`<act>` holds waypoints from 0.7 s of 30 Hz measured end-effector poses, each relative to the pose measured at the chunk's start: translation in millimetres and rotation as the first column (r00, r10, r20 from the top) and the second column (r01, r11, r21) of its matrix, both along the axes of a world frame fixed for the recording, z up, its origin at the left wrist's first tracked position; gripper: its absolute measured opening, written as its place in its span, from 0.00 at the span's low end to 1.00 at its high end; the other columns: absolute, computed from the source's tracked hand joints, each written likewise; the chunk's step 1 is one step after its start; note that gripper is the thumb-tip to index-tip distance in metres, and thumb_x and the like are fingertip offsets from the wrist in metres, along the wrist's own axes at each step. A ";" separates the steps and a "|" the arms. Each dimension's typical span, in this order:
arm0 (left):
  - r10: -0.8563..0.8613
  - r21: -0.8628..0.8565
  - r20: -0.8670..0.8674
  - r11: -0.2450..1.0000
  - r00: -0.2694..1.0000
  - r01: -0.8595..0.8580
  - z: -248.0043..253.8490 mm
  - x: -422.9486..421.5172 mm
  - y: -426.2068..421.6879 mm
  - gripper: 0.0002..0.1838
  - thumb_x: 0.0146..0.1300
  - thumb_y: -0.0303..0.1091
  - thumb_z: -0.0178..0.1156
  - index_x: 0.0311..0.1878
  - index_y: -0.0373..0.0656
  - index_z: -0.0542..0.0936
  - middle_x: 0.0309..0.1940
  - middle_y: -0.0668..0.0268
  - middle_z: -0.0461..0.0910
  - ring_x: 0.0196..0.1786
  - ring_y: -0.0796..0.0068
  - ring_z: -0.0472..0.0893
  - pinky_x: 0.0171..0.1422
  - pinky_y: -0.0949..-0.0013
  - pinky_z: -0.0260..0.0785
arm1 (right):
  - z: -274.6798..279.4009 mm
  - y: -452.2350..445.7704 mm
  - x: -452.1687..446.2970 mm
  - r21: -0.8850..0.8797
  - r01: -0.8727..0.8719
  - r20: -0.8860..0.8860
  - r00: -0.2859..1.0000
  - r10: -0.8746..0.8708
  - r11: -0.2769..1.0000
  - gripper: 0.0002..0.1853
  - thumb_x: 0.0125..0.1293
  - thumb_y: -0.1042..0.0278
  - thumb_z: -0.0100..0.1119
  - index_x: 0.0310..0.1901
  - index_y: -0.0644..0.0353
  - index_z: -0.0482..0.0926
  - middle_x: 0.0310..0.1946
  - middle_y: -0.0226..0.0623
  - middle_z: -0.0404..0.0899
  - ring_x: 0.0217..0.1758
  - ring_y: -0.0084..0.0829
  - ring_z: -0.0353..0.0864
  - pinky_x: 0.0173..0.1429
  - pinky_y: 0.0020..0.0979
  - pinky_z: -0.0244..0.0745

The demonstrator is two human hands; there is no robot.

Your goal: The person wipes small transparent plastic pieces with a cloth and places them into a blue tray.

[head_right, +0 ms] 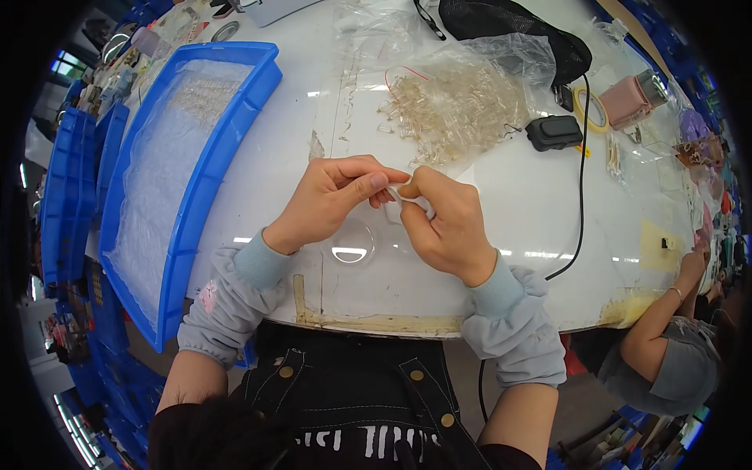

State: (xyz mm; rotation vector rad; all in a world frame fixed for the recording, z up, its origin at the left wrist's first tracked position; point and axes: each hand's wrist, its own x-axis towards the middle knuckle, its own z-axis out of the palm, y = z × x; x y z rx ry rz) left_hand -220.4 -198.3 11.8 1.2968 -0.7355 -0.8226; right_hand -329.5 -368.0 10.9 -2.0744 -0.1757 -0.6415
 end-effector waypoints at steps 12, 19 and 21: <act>-0.014 0.005 -0.011 1.000 1.000 0.014 4.0 -3.9 2.1 0.14 0.64 0.22 0.64 0.53 0.36 0.84 0.40 0.67 0.83 0.43 0.82 0.81 0.48 0.79 0.75 | -0.2 -12.7 -1.2 0.067 -0.079 -0.058 0.995 0.083 0.995 0.04 0.53 0.82 0.56 0.32 0.66 0.75 0.20 0.40 0.73 0.17 0.31 0.69 0.23 0.31 0.62; -0.026 0.040 0.037 0.999 0.999 0.024 4.4 -3.5 2.8 0.15 0.64 0.20 0.64 0.54 0.34 0.83 0.41 0.63 0.82 0.44 0.77 0.83 0.49 0.76 0.78 | 0.6 -8.7 0.5 0.073 -0.127 -0.019 0.992 0.129 0.989 0.04 0.52 0.84 0.55 0.31 0.66 0.74 0.20 0.40 0.72 0.18 0.32 0.69 0.23 0.31 0.61; -0.007 0.028 0.005 1.000 1.000 0.007 4.9 -6.0 1.1 0.14 0.64 0.21 0.63 0.54 0.34 0.83 0.40 0.63 0.83 0.43 0.78 0.84 0.47 0.76 0.78 | 3.0 -16.4 -1.8 0.060 -0.106 -0.048 0.993 0.109 0.993 0.04 0.52 0.83 0.55 0.31 0.66 0.74 0.20 0.40 0.72 0.18 0.33 0.70 0.24 0.31 0.61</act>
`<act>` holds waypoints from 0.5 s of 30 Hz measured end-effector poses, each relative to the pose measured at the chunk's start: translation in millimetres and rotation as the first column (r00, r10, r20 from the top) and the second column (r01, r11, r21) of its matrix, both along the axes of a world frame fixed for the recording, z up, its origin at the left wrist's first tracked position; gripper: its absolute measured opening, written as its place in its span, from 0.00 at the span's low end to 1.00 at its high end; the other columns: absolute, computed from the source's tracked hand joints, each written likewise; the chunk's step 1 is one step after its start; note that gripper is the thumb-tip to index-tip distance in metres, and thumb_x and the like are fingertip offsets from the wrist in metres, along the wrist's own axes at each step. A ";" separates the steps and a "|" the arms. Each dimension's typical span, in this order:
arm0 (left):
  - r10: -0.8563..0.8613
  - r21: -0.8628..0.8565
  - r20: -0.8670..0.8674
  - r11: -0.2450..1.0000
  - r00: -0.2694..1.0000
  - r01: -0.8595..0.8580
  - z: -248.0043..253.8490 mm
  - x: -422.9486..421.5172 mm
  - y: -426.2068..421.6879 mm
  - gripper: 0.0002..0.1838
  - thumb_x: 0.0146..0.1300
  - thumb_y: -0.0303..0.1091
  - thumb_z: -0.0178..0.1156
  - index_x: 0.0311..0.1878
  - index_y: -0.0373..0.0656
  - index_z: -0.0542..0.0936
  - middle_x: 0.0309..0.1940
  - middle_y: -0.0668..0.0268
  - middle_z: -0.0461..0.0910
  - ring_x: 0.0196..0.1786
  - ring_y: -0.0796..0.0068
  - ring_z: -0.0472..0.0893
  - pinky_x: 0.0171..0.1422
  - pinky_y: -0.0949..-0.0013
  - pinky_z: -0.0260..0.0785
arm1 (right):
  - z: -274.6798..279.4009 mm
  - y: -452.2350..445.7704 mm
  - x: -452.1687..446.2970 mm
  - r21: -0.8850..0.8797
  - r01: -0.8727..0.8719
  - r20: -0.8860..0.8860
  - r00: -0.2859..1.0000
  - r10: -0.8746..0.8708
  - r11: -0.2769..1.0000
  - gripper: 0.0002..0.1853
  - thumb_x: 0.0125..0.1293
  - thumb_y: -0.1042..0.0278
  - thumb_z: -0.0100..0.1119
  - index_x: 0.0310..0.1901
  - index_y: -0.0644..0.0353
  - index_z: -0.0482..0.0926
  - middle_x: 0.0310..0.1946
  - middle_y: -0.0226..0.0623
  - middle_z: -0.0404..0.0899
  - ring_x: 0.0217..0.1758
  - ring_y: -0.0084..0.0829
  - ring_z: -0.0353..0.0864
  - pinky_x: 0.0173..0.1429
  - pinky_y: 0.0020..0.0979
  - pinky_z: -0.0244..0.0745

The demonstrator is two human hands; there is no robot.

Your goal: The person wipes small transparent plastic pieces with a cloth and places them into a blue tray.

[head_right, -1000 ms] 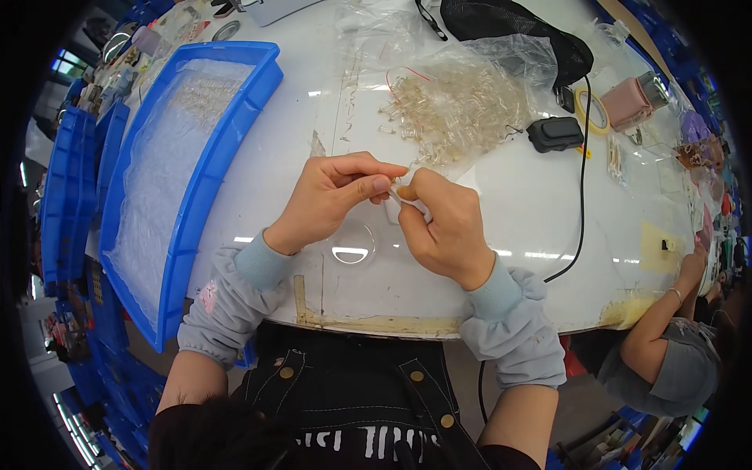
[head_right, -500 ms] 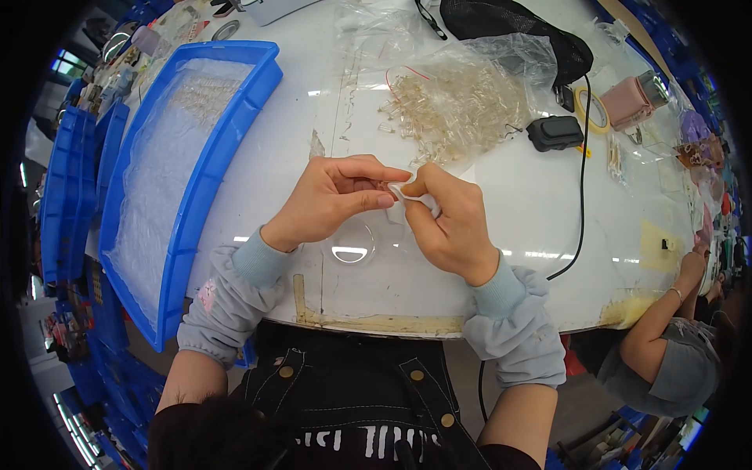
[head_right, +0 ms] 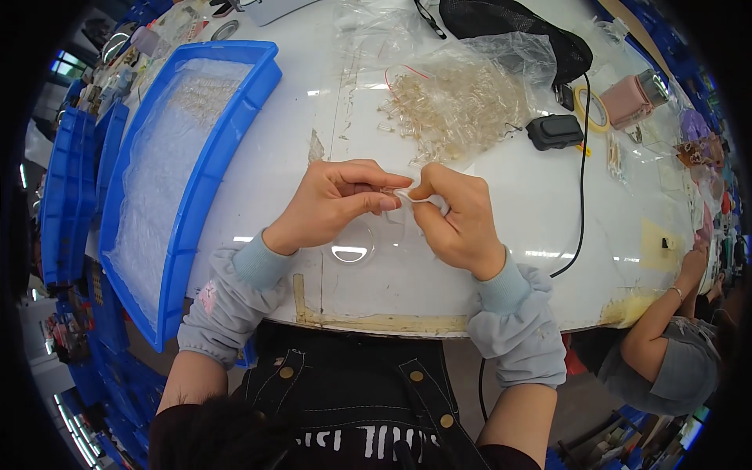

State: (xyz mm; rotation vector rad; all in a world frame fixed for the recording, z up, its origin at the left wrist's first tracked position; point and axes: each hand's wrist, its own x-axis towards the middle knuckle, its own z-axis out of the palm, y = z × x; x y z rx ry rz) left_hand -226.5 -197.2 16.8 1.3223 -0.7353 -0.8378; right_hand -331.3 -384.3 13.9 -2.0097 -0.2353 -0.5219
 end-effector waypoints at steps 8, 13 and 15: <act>-0.014 0.029 -0.135 0.999 0.991 0.018 3.5 0.5 0.1 0.14 0.67 0.26 0.62 0.55 0.34 0.83 0.36 0.61 0.86 0.36 0.80 0.83 0.45 0.76 0.77 | -0.7 11.5 2.0 -0.016 0.045 0.074 0.996 -0.044 0.999 0.04 0.52 0.85 0.56 0.30 0.67 0.74 0.19 0.40 0.69 0.18 0.34 0.70 0.24 0.31 0.62; -0.008 0.011 -0.151 1.000 0.989 0.010 0.5 2.9 -0.5 0.14 0.67 0.27 0.62 0.54 0.33 0.82 0.36 0.60 0.87 0.35 0.79 0.82 0.45 0.75 0.78 | 0.3 13.7 2.2 -0.052 0.078 0.105 0.992 -0.073 0.996 0.04 0.51 0.85 0.56 0.30 0.67 0.74 0.20 0.40 0.68 0.18 0.35 0.70 0.23 0.32 0.62; -0.003 -0.009 -0.190 1.000 0.982 0.001 -2.6 -0.1 -1.3 0.14 0.67 0.27 0.62 0.54 0.32 0.83 0.36 0.60 0.87 0.35 0.79 0.82 0.45 0.75 0.78 | -0.7 16.1 4.4 -0.071 0.081 0.139 0.988 -0.071 0.994 0.05 0.51 0.86 0.56 0.30 0.67 0.75 0.20 0.40 0.68 0.18 0.36 0.70 0.23 0.32 0.62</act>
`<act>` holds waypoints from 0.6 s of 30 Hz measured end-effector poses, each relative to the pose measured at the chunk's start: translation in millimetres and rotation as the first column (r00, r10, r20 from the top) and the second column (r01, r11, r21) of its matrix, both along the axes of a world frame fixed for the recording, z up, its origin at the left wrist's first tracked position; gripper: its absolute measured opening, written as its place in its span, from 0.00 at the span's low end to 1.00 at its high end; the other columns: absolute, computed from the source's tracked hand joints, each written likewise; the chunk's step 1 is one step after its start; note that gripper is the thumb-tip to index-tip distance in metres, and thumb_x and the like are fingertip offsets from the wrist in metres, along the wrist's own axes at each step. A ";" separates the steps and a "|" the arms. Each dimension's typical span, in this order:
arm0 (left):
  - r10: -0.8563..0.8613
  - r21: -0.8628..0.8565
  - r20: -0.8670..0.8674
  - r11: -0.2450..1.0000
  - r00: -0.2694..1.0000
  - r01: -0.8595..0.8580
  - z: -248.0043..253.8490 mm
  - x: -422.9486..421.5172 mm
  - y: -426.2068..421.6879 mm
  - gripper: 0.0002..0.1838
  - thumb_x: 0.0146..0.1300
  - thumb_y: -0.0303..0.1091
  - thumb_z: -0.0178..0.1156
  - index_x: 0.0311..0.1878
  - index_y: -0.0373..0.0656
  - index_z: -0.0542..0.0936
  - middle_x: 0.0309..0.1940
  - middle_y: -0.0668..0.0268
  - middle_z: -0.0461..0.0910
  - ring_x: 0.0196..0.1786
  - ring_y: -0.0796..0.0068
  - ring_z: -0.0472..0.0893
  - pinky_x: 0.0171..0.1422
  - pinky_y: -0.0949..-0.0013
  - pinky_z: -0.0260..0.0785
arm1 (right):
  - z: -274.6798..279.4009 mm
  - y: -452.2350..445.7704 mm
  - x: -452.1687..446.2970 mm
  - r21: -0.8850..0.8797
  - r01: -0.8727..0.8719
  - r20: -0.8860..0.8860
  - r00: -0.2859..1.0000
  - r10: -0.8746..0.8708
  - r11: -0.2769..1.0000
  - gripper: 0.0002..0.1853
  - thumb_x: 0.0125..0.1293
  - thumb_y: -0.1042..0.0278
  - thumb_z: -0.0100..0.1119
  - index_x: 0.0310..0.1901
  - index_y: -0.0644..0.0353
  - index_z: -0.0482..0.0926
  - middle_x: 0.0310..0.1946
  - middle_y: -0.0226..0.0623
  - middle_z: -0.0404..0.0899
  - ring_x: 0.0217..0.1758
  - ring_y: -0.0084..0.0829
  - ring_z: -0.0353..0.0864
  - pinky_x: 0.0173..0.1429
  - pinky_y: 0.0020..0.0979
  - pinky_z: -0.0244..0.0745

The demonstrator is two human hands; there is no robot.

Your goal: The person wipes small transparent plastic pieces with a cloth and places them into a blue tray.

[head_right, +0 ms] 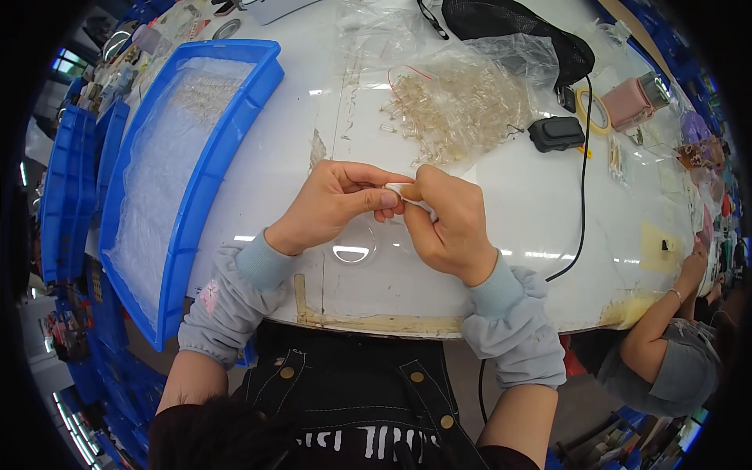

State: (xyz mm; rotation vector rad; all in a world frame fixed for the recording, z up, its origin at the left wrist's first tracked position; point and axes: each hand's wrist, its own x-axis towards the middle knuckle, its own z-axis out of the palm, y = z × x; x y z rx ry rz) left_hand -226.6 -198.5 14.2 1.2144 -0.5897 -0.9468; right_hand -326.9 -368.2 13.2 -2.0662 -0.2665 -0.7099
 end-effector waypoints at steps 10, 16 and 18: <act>0.010 0.009 -0.002 1.000 1.000 -0.010 1.4 1.1 -0.1 0.14 0.67 0.27 0.63 0.54 0.33 0.83 0.36 0.60 0.87 0.35 0.81 0.82 0.44 0.76 0.77 | -0.2 4.2 0.1 -0.013 0.051 0.011 0.999 -0.051 0.999 0.05 0.50 0.86 0.55 0.29 0.67 0.74 0.19 0.40 0.68 0.18 0.37 0.71 0.23 0.33 0.64; 0.005 0.038 0.021 0.999 1.000 -0.006 4.2 3.4 0.9 0.14 0.68 0.25 0.61 0.55 0.34 0.82 0.36 0.61 0.86 0.36 0.80 0.82 0.45 0.75 0.77 | -5.5 7.3 1.3 0.004 0.054 0.029 0.998 -0.054 0.999 0.05 0.51 0.86 0.54 0.29 0.67 0.73 0.20 0.40 0.69 0.17 0.35 0.70 0.22 0.33 0.63; 0.001 0.034 0.009 0.999 1.000 -0.002 1.3 2.8 1.0 0.14 0.68 0.25 0.62 0.55 0.34 0.82 0.37 0.61 0.86 0.35 0.80 0.81 0.44 0.75 0.77 | -3.1 4.3 -1.0 -0.002 0.055 -0.026 0.998 -0.055 0.999 0.05 0.51 0.86 0.54 0.29 0.67 0.73 0.20 0.40 0.69 0.17 0.35 0.70 0.21 0.32 0.63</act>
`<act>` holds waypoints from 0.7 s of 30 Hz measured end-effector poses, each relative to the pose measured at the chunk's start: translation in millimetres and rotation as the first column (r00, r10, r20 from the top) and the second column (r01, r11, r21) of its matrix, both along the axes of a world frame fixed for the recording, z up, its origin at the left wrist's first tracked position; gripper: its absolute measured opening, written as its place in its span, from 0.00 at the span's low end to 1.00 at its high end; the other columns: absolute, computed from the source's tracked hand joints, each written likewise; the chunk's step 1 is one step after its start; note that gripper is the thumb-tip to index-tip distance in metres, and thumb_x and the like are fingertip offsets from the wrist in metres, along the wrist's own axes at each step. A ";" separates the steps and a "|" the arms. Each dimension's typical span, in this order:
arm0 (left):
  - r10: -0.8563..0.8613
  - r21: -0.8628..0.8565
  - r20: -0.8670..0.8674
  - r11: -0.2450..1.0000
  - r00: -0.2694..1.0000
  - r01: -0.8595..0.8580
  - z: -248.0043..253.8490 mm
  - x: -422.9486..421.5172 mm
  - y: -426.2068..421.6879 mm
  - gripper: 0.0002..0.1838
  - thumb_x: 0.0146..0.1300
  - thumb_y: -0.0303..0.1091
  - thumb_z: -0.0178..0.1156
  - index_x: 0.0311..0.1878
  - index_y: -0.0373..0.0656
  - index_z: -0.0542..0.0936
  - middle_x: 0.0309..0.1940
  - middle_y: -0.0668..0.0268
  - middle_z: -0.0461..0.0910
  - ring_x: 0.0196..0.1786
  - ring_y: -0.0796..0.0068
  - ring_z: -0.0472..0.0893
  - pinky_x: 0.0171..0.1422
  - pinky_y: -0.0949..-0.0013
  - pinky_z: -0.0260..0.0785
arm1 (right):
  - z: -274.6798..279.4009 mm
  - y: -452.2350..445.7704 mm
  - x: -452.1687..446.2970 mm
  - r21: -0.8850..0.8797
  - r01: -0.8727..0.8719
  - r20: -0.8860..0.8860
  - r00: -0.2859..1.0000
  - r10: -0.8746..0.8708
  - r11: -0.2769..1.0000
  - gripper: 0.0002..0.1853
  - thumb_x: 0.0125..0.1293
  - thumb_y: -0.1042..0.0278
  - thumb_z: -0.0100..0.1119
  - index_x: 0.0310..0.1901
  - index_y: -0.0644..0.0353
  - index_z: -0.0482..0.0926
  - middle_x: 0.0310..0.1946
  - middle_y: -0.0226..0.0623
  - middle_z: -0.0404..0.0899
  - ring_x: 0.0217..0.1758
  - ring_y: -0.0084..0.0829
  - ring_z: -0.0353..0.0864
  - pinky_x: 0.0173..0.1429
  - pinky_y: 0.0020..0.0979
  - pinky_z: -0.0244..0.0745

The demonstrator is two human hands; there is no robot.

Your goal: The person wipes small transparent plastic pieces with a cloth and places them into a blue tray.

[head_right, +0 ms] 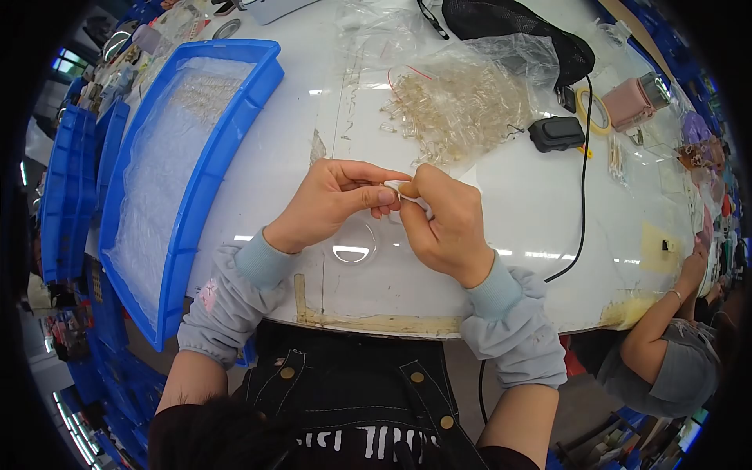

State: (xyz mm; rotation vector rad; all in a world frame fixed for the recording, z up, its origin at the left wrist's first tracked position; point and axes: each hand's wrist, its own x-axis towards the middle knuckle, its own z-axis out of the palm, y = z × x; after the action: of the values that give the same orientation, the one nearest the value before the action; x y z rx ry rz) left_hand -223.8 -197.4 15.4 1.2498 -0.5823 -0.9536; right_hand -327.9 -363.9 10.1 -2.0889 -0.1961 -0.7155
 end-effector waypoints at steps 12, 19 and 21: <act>0.010 -0.006 0.132 1.000 0.991 -0.009 -0.2 0.1 0.3 0.14 0.65 0.21 0.63 0.54 0.35 0.83 0.42 0.63 0.84 0.44 0.75 0.85 0.53 0.75 0.78 | 1.1 -5.7 -0.9 0.066 -0.057 -0.058 0.996 0.061 0.996 0.03 0.51 0.84 0.55 0.29 0.67 0.74 0.20 0.41 0.72 0.17 0.33 0.69 0.23 0.31 0.62; 0.031 -0.053 0.172 0.998 0.985 -0.022 0.4 -2.4 -0.1 0.15 0.63 0.18 0.63 0.53 0.36 0.84 0.43 0.63 0.83 0.46 0.77 0.83 0.53 0.76 0.77 | 1.6 -12.6 -2.5 0.078 -0.056 -0.072 0.995 0.062 0.995 0.04 0.51 0.84 0.55 0.29 0.68 0.75 0.19 0.41 0.71 0.17 0.33 0.69 0.23 0.32 0.62; 0.036 -0.047 0.195 0.999 0.980 -0.028 -1.6 -1.8 -0.4 0.15 0.63 0.17 0.63 0.53 0.36 0.84 0.43 0.63 0.83 0.45 0.78 0.83 0.53 0.77 0.77 | 0.9 -6.2 -0.8 0.069 -0.084 -0.027 0.996 0.086 0.994 0.04 0.51 0.84 0.55 0.30 0.68 0.75 0.20 0.41 0.71 0.17 0.33 0.69 0.23 0.31 0.62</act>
State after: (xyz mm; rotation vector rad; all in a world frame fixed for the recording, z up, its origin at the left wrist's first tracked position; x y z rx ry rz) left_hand -225.6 -197.9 13.9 1.3182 -0.7311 -0.7918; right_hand -328.7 -370.1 10.9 -2.0124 -0.2395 -0.6313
